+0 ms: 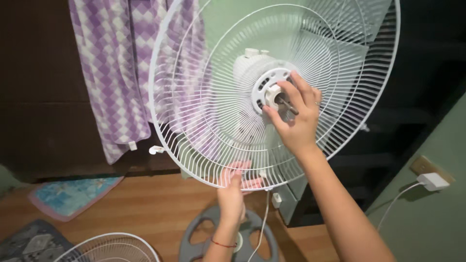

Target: The person reassembles a standing electric fan by hand. They attach the fan blades to the motor hub, secure the blades with the central cap, and then snap the front and rear wire cages into place. Finally, they plug the fan into a wall outlet.

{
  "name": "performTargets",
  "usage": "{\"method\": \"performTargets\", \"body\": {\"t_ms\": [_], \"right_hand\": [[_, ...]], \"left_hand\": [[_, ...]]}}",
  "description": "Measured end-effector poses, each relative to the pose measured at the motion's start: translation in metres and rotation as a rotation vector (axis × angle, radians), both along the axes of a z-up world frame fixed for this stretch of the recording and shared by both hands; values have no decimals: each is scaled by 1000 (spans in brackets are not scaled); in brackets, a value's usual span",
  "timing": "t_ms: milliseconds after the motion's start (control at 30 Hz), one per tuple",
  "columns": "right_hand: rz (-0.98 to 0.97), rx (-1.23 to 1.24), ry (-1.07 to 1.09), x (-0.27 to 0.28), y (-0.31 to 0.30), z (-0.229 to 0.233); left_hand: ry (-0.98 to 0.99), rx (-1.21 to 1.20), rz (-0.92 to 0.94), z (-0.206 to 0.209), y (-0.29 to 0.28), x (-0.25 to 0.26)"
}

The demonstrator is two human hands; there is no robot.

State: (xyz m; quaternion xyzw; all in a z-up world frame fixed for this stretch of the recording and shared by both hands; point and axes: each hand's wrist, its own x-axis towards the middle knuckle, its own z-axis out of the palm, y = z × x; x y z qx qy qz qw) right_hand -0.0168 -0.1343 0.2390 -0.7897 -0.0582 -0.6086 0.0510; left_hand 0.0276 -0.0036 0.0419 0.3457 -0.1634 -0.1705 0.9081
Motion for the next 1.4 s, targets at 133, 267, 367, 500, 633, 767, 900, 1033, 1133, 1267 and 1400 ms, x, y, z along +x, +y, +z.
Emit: {"method": "performTargets", "body": {"t_ms": [133, 267, 367, 500, 633, 767, 900, 1033, 1133, 1267, 1400], "right_hand": [[-7, -6, -16, 13, 18, 1], [-6, -4, -12, 17, 27, 1], [-14, 17, -30, 17, 30, -1], [-7, 28, -54, 19, 34, -2], [-30, 56, -47, 17, 36, -9], [-16, 83, -64, 12, 34, -9], [6, 79, -70, 7, 35, -9], [-32, 72, -102, 1, 44, -19], [-50, 99, -129, 1, 48, -25], [-63, 132, -114, 2, 50, -26], [-84, 99, -122, 3, 48, -25]], "left_hand": [[66, -15, -47, 9, 12, -3], [89, -2, -79, 9, 16, -10], [58, 14, -65, 9, 24, -7], [14, 69, -83, 16, 41, 8], [37, 39, -136, 14, 47, 9], [33, 74, -103, 10, 42, 5], [4, 82, -110, 6, 39, 6], [-37, 62, -136, 1, 43, 8], [-50, 105, -110, 1, 49, 12], [-57, 98, -81, 3, 57, 11], [-61, 96, -92, 5, 58, 7]]}}
